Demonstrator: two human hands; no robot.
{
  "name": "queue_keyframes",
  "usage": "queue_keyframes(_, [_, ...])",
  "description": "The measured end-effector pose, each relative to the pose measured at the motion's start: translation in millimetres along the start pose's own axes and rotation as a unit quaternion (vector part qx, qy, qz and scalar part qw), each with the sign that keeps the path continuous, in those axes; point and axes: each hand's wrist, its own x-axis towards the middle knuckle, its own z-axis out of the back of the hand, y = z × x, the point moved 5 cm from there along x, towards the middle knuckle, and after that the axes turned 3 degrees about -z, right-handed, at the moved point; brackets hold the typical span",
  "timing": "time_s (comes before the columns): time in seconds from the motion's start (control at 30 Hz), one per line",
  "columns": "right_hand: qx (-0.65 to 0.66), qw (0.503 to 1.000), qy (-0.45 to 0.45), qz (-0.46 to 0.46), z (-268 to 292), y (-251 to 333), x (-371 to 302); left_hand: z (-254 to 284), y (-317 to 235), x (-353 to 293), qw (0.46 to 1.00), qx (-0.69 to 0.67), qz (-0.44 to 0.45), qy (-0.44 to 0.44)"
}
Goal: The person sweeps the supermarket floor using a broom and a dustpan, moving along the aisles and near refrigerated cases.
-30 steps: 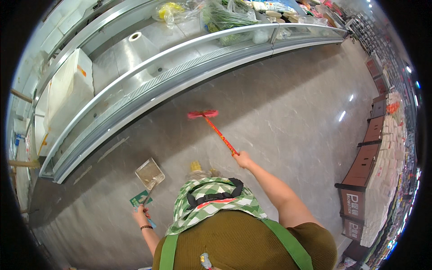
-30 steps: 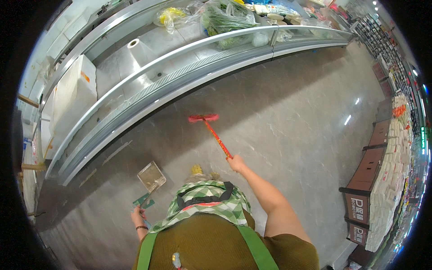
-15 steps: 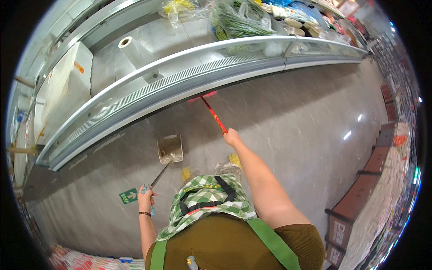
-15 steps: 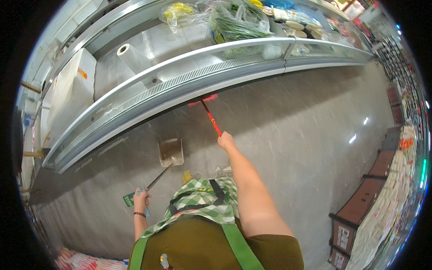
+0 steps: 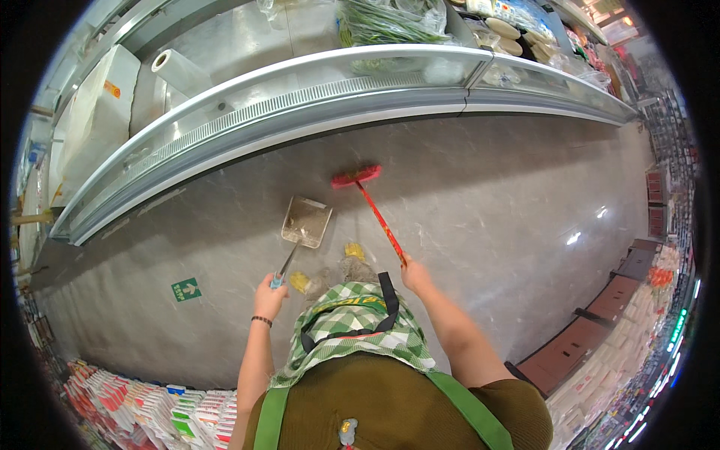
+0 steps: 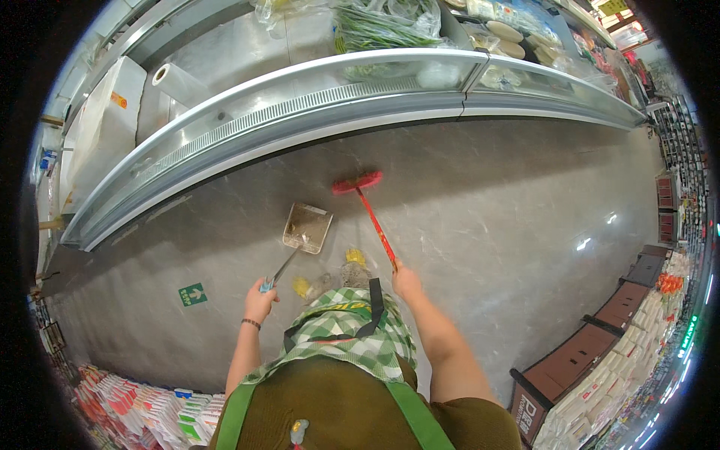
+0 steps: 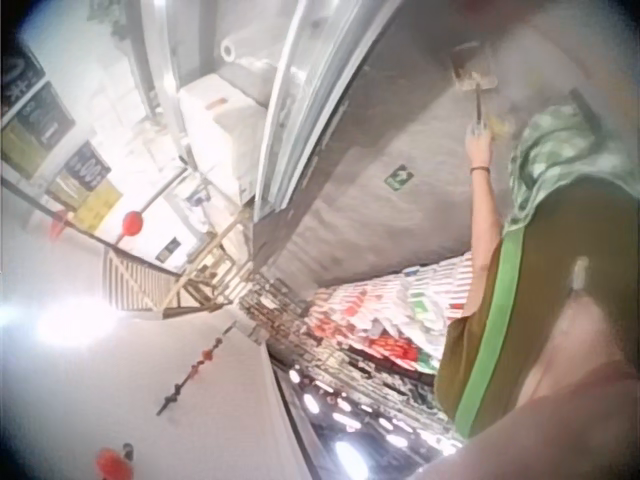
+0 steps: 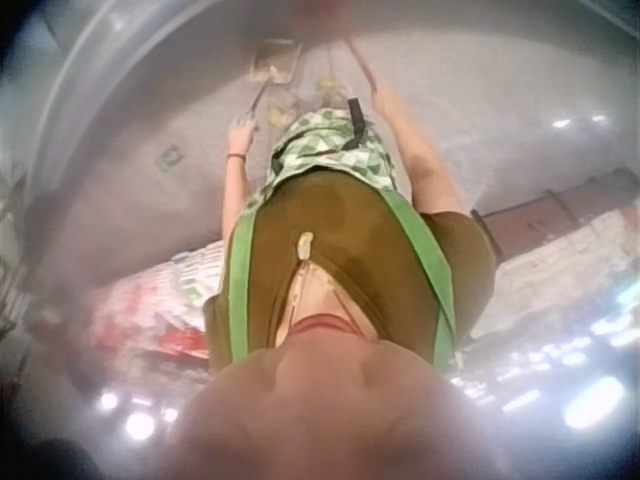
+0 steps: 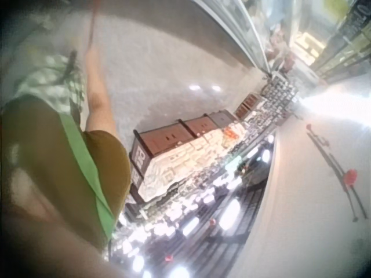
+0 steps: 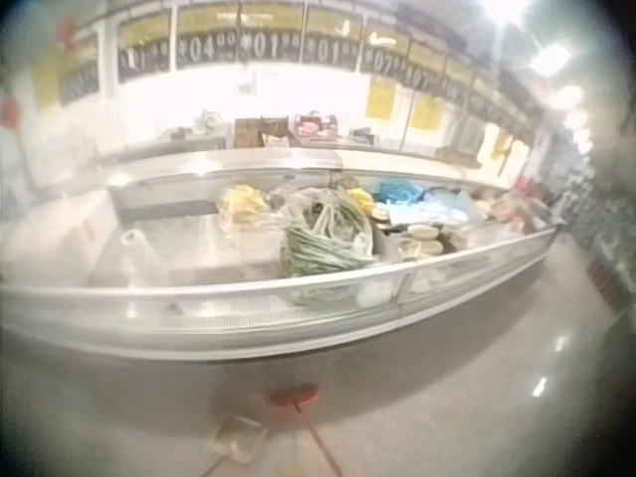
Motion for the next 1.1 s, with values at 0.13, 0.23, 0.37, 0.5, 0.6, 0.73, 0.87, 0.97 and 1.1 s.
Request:
queue_keyframes(0.13, [0.153,0.988,-0.024,0.026,0,-42,-14,-44,-34,10,0.997,0.047,-0.027,0.049])
queue_keyframes(0.23, [0.222,0.973,-0.053,0.043,1,-58,-3,-65,-37,27,0.993,0.072,-0.061,0.074])
queue_keyframes(0.37, [0.245,0.967,-0.065,0.010,21,-55,11,-81,-74,25,0.986,0.107,-0.048,0.117])
queue_keyframes(0.5, [0.230,0.970,-0.078,0.005,20,-41,40,-84,-89,14,0.977,0.165,-0.046,0.131])
queue_keyframes(0.6, [0.191,0.974,-0.116,0.024,1,-46,64,-93,-95,24,0.967,0.198,-0.075,0.142])
queue_keyframes(0.73, [0.178,0.983,-0.047,0.008,-32,-21,35,-115,-65,48,0.968,0.207,-0.067,0.126])
queue_keyframes(0.87, [0.291,0.939,0.173,-0.059,-22,4,-37,-125,-61,71,0.982,0.139,-0.034,0.125])
queue_keyframes(0.97, [0.457,0.832,0.269,-0.162,2,-8,-80,-120,-80,73,0.980,0.149,-0.048,0.126])
queue_keyframes(1.1, [0.438,0.846,0.267,-0.143,37,-6,-104,-102,-60,70,0.976,0.167,-0.035,0.133])
